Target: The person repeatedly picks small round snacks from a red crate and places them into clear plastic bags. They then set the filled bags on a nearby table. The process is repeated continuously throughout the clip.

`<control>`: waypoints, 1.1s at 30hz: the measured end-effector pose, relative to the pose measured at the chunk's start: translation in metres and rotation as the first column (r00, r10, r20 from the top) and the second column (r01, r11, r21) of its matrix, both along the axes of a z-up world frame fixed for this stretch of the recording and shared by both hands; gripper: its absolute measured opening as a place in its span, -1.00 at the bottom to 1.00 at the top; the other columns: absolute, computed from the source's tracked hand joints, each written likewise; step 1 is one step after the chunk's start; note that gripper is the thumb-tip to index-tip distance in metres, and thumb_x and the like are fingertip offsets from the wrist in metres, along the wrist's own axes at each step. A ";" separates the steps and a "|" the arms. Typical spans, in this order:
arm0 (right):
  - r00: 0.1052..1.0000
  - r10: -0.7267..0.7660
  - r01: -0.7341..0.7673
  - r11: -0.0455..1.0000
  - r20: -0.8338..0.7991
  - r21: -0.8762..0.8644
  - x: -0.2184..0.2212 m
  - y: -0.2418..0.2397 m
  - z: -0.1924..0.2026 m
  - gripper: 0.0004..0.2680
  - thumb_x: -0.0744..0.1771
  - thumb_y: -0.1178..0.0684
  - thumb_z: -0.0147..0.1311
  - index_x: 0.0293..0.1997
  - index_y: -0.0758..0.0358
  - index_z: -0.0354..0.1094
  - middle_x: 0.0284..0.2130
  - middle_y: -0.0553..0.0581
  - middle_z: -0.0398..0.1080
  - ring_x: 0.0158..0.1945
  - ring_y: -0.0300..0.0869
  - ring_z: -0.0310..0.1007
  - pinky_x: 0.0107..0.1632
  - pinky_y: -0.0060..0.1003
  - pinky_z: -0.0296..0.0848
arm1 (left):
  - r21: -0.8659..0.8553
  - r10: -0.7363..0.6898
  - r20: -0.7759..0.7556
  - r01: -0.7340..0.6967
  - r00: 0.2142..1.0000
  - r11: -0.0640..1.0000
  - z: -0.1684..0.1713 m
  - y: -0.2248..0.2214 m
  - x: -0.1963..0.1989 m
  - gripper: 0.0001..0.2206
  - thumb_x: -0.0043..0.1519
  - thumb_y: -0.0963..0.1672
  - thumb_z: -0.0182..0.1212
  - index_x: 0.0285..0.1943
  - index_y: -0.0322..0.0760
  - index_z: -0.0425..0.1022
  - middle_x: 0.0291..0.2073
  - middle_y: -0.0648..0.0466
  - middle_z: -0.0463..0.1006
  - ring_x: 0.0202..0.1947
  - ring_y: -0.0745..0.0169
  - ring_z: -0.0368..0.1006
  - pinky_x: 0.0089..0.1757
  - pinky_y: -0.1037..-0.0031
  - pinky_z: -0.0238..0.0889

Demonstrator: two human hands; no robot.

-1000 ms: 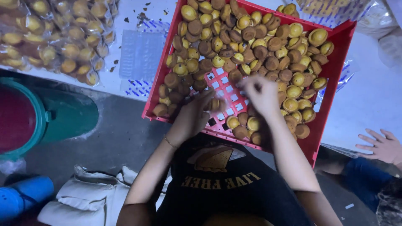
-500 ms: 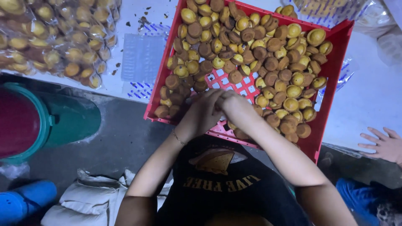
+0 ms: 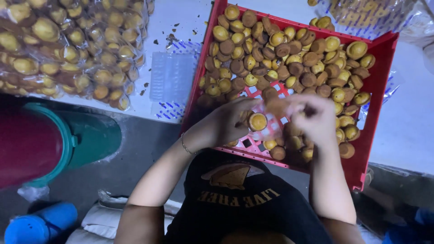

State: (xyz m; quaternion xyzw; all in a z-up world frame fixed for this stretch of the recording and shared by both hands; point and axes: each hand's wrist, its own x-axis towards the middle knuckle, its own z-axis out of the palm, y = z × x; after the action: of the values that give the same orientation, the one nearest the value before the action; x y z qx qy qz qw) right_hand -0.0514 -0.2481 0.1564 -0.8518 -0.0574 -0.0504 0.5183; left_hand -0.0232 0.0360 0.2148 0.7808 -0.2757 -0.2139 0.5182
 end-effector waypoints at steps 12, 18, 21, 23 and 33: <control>0.940 0.312 -0.136 0.711 0.136 -0.690 0.016 0.119 0.075 -0.71 0.40 -0.24 -0.04 0.07 0.14 0.34 -0.56 0.21 0.48 -0.42 0.11 0.57 -0.35 0.05 0.52 | 0.201 0.126 0.024 -0.128 0.992 0.971 -0.019 0.052 0.062 -0.75 0.16 -0.06 -0.01 -0.26 0.17 0.67 -0.44 0.17 0.64 -0.36 0.22 0.65 -0.23 0.45 0.50; 0.940 0.279 -0.137 0.837 0.197 -0.530 0.031 0.135 0.064 -0.90 0.38 -0.01 0.08 -0.26 0.05 0.49 -0.56 0.09 0.47 -0.40 0.05 0.54 -0.37 -0.06 0.50 | 0.011 -0.073 0.308 0.074 0.948 0.997 -0.063 0.063 0.069 -0.97 0.21 -0.10 0.25 -0.23 -0.04 0.57 -0.20 0.20 0.66 -0.09 0.12 0.60 -0.07 0.38 0.45; 0.962 0.151 -0.042 0.904 0.226 -0.426 0.029 0.145 0.087 -0.85 0.33 0.19 0.14 -0.05 0.14 0.55 -0.13 0.12 0.58 -0.08 0.08 0.58 -0.03 0.01 0.53 | 0.057 0.008 0.205 -0.020 0.979 0.998 -0.039 0.086 0.142 -0.96 0.22 -0.14 0.22 -0.26 -0.04 0.56 -0.24 0.21 0.65 -0.17 0.23 0.58 -0.13 0.46 0.47; 0.981 0.046 0.042 0.897 0.187 -0.439 0.013 0.130 0.084 -0.85 0.34 0.16 0.14 -0.01 0.25 0.52 -0.08 0.19 0.56 0.00 0.05 0.56 0.12 -0.03 0.51 | 0.097 0.063 0.125 -0.076 0.990 0.992 -0.024 0.105 0.206 -0.93 0.22 -0.17 0.20 -0.28 -0.04 0.55 -0.28 0.22 0.64 -0.23 0.31 0.56 -0.17 0.52 0.49; 0.887 -0.305 0.174 0.916 -0.346 -0.361 -0.059 0.089 -0.013 -0.73 0.34 0.07 0.06 0.17 0.18 0.45 0.03 0.08 0.58 0.11 -0.18 0.57 0.19 -0.27 0.43 | 0.461 0.338 0.632 -0.689 0.698 0.560 -0.261 0.190 0.527 -0.78 0.10 -0.39 0.09 -0.37 -0.37 0.63 -0.45 -0.22 0.61 -0.42 -0.21 0.59 -0.36 0.10 0.51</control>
State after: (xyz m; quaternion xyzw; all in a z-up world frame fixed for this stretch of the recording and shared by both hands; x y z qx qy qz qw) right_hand -0.1108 -0.1591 0.1436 -0.9173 0.1479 0.0680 0.3634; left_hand 0.5041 0.2259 -0.0460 0.9841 -0.0478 0.0672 0.1572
